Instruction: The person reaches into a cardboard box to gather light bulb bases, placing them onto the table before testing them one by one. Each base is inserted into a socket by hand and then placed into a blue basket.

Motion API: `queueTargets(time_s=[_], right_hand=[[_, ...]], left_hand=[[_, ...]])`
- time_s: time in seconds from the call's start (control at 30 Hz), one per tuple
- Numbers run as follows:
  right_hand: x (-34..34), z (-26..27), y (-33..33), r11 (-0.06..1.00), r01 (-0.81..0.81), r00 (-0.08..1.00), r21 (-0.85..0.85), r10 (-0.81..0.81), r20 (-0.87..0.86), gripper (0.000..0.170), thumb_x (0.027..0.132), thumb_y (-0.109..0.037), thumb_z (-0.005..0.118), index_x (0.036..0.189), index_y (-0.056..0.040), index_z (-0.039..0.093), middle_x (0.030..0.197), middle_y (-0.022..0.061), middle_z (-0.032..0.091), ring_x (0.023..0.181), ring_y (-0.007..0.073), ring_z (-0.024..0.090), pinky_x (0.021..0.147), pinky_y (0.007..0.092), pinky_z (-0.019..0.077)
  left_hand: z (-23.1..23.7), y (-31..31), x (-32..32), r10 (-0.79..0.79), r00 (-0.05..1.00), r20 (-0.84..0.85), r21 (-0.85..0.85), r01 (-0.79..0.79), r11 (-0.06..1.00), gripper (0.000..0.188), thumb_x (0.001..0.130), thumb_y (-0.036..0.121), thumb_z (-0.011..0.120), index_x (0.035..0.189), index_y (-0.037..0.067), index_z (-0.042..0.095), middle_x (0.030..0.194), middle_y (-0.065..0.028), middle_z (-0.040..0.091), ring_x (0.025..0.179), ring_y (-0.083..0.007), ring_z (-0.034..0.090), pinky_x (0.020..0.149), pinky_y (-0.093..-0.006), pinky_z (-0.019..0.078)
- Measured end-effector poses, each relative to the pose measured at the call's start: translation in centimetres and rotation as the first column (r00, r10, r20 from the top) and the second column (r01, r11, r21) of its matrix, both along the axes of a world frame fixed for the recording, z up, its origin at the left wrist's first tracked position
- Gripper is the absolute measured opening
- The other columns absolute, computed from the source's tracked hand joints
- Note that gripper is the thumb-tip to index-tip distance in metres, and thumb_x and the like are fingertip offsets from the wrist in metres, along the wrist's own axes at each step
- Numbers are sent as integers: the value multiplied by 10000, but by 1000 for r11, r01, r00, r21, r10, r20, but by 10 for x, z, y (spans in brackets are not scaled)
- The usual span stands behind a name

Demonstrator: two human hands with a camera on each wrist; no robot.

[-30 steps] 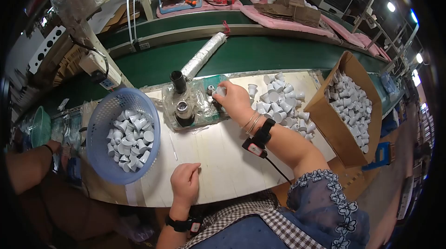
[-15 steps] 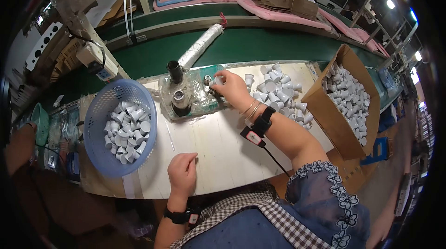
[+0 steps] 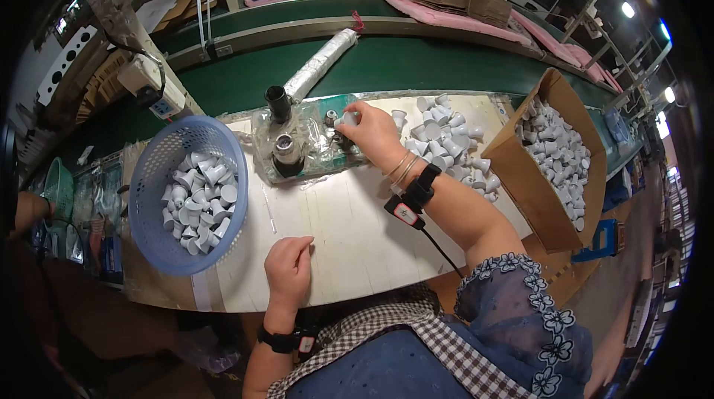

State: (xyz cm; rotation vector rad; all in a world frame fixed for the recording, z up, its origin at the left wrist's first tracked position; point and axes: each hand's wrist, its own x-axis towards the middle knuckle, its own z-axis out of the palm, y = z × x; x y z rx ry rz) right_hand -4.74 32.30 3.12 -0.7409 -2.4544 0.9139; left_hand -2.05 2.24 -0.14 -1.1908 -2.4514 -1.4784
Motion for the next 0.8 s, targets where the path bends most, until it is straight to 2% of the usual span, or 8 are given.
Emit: queueTargets(time_s=[0.1,0.3,0.4,0.47,0.5,0.57,0.8], right_hand=[[0,-1,0,999,-11,1000,31,11,7,428,791,-305,810,1127,-70,689,866,147,705,780,266,682,716,359,540],[-2,-1,0,999,8,1000,34,-8,14,446,755,-297,817,1119,-67,700,869,166,711,813,318,691,751,393,541],[-1,-1,0,999,6,1000,45,-7,18,403,795,-325,783,1107,-87,690,874,148,713,803,322,688,733,403,536],[2,-2,0,974,-154,976,169,176,-125,331,855,-348,723,1085,-117,671,879,118,714,789,324,681,709,410,526],[1,-5,1,966,-155,974,206,184,-130,282,901,-373,665,1066,-144,653,870,96,712,777,325,674,685,407,517],[1,1,-3,980,-136,983,142,151,-101,290,904,-390,658,1067,-150,657,858,98,712,782,321,678,678,402,514],[0,3,-3,983,-145,981,109,157,-110,320,900,-418,651,1067,-146,661,818,89,711,769,310,685,679,396,512]], left_hand=[[0,0,0,2,1000,3,-4,-2,1000,145,802,-25,660,928,37,701,852,-126,671,800,-316,641,719,-399,519],[4,1,1,10,1000,10,15,-10,1000,126,812,-42,644,913,14,693,819,-140,668,768,-321,642,707,-385,512],[4,2,1,12,1000,12,13,-12,1000,128,812,-45,643,913,14,693,817,-140,667,769,-321,642,705,-385,513],[3,1,1,13,1000,12,5,-14,1000,130,811,-47,642,913,15,694,817,-141,667,770,-321,643,704,-385,513],[3,0,1,9,1000,11,-4,-9,1000,136,809,-32,650,920,29,697,830,-133,669,784,-319,643,710,-394,517],[2,0,1,4,1000,8,-12,-4,1000,142,807,-18,659,928,43,701,844,-124,671,799,-318,643,716,-402,521],[2,0,1,11,1000,16,-18,-11,1000,138,815,-8,654,930,48,706,853,-122,677,808,-317,646,725,-404,521]])
